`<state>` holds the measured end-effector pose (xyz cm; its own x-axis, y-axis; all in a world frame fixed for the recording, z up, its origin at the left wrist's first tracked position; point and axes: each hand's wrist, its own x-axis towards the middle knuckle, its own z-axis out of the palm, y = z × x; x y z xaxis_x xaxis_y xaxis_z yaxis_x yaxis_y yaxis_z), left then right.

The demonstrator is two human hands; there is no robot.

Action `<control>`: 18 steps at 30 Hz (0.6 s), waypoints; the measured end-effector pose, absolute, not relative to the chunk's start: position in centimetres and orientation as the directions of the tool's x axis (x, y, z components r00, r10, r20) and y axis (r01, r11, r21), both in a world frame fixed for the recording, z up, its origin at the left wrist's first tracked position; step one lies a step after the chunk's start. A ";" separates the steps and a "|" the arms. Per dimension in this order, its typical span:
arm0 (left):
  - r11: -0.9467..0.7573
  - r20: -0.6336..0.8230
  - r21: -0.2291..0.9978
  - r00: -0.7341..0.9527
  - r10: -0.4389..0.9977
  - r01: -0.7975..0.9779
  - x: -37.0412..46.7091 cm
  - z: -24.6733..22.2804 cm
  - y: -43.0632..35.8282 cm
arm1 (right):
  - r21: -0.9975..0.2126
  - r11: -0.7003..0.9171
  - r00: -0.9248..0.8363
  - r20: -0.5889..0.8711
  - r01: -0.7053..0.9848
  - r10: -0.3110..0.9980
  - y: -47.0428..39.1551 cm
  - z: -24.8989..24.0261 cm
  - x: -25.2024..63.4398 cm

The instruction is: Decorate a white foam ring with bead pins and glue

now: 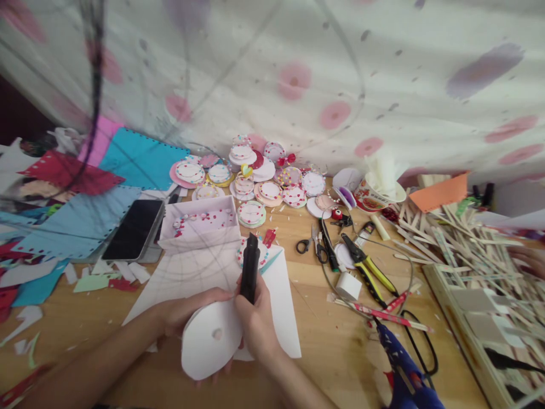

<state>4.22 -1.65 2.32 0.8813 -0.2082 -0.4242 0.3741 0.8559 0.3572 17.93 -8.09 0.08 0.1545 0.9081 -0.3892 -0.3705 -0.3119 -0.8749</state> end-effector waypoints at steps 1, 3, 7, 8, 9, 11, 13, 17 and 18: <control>0.859 -0.428 0.342 0.877 -0.218 0.381 4.2 2.3 -1.7 | -0.883 -0.302 0.168 -0.380 -0.360 0.910 -8.1 0.1 17.9; 0.870 -0.442 0.297 0.864 -0.241 0.394 4.3 2.2 -1.7 | -0.895 -0.280 0.187 -0.359 -0.346 0.915 -8.1 0.0 17.8; 0.901 -0.429 0.245 0.873 -0.231 0.359 4.1 2.2 -1.5 | -0.893 -0.269 0.186 -0.351 -0.359 0.917 -8.1 0.0 18.0; 0.913 -0.412 0.240 0.886 -0.213 0.331 3.9 2.2 -1.4 | -0.887 -0.274 0.187 -0.361 -0.372 0.914 -8.0 0.0 18.2; 0.927 -0.392 0.235 0.901 -0.185 0.292 3.7 2.0 -1.2 | -0.880 -0.272 0.189 -0.365 -0.389 0.911 -7.9 0.0 18.3; 0.959 -0.343 0.223 0.935 -0.092 0.177 3.2 1.5 -0.7 | -0.873 -0.241 0.199 -0.349 -0.424 0.916 -7.6 -0.2 18.7; 0.979 -0.299 0.203 0.953 0.037 0.026 2.5 1.0 -0.1 | -0.891 -0.199 0.216 -0.306 -0.409 0.927 -7.2 -0.7 19.0; 0.947 -0.389 0.246 0.874 0.290 -0.205 1.4 0.2 1.0 | -0.960 -0.133 0.208 -0.186 -0.247 0.960 -6.3 -1.8 19.6; 0.921 -0.450 0.302 0.815 0.364 -0.245 1.3 0.1 1.1 | -0.972 -0.095 0.189 -0.137 -0.215 0.972 -6.2 -1.9 19.7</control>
<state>1.27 1.13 0.08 0.8152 0.3644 -0.4501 -0.2449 0.9212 0.3023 19.74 -6.22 -1.88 0.1887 0.9724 -0.1371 -0.2146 -0.0954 -0.9720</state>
